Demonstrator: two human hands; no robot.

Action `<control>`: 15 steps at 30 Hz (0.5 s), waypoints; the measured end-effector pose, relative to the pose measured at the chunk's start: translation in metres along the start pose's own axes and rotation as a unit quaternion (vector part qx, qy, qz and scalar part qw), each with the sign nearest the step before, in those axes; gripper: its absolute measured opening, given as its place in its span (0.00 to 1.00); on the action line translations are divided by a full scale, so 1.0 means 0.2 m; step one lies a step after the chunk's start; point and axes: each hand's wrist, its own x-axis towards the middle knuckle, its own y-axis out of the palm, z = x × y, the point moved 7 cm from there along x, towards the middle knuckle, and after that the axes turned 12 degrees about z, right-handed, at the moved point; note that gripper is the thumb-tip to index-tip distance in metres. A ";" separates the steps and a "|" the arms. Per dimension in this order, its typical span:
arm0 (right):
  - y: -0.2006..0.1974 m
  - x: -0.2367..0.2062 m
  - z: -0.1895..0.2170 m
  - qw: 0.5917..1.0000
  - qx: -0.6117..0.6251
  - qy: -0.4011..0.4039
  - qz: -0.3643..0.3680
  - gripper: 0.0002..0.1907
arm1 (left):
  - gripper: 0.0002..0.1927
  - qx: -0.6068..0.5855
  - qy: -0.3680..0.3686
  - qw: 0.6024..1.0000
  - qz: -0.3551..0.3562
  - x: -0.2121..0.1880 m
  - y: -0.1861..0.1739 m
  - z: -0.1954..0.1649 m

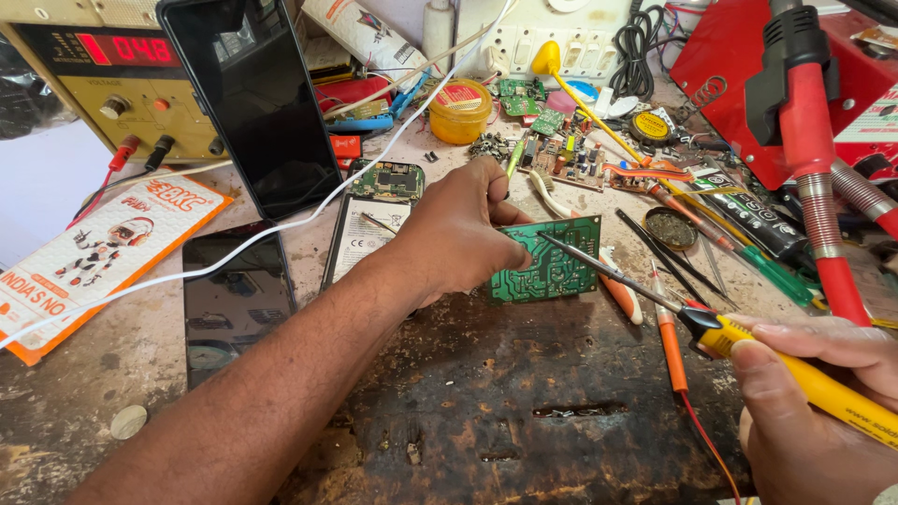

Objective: The person holds a small green circuit board and uses a yellow multimeter probe to test multiple points on the board. The person then uses red and orange multimeter probes to test continuity between different points on the board. The person flips the board over to test both sides.

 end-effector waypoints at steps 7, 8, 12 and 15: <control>0.00 0.00 0.00 1.000 -0.006 -0.017 0.006 0.08 | 0.25 0.007 -0.004 1.000 -0.005 0.00 0.00 0.00; 0.00 0.00 0.00 1.000 0.000 -0.018 0.005 0.08 | 0.25 0.009 -0.006 1.000 -0.006 0.00 0.00 0.00; 0.02 0.01 0.01 1.000 0.016 -0.024 -0.001 0.09 | 0.25 -0.001 0.003 1.000 -0.004 0.01 -0.02 0.01; 0.02 0.02 0.00 1.000 0.004 -0.008 -0.002 0.09 | 0.25 -0.008 0.005 1.000 -0.005 0.03 -0.02 0.02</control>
